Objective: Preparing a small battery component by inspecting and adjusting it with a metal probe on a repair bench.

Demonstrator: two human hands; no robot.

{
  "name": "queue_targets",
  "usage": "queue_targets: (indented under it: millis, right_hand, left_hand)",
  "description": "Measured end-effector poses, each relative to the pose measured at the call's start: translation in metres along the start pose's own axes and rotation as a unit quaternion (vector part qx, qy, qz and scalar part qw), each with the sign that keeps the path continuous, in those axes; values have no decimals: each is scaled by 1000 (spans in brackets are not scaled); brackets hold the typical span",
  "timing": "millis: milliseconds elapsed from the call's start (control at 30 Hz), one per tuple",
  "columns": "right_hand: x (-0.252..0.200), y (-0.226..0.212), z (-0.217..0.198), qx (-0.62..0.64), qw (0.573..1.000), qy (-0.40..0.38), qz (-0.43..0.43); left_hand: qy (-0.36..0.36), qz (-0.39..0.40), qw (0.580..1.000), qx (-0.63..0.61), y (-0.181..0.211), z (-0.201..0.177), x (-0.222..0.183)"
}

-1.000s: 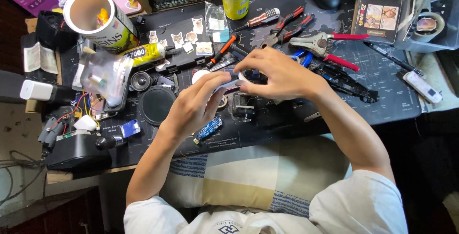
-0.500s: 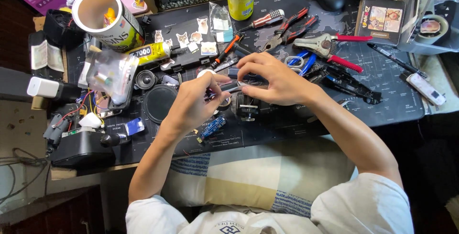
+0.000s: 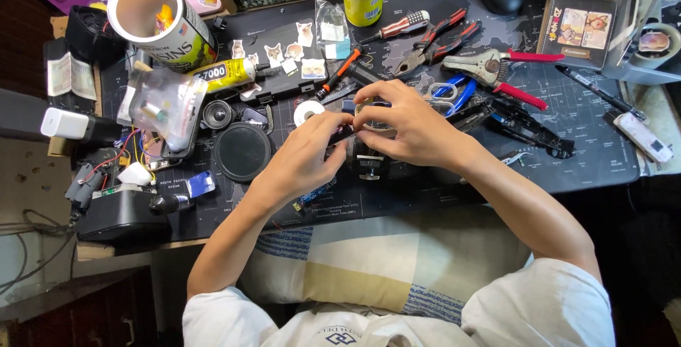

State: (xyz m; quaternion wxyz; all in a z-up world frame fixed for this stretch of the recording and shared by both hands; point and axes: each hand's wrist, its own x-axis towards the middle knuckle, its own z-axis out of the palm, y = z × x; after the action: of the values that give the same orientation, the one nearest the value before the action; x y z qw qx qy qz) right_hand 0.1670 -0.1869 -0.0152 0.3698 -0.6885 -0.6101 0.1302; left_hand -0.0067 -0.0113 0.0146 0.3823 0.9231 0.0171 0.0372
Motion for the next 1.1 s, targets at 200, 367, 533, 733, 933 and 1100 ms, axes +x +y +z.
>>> queue_targets:
  millis: [200,367,533,733,933,1100]
  right_hand:
    - [-4,9,11,-47,998,38,-25]
    - [-4,11,21,-92,988,100,-75]
    - [-4,8,25,-103,980,137,-98]
    - [1,-3,21,-124,973,159,-111]
    - [2,-5,21,-135,969,169,-122]
    - [3,-2,21,-133,965,176,-140]
  left_hand:
    - [37,6,999,38,-12,14,-1]
    - [47,10,998,52,-9,12,1]
    - [33,4,999,20,-6,10,3]
    - [30,1,1000,4,-2,6,3]
    - [42,-24,999,11,-2,7,3]
    - [46,-38,998,-29,-10,10,5]
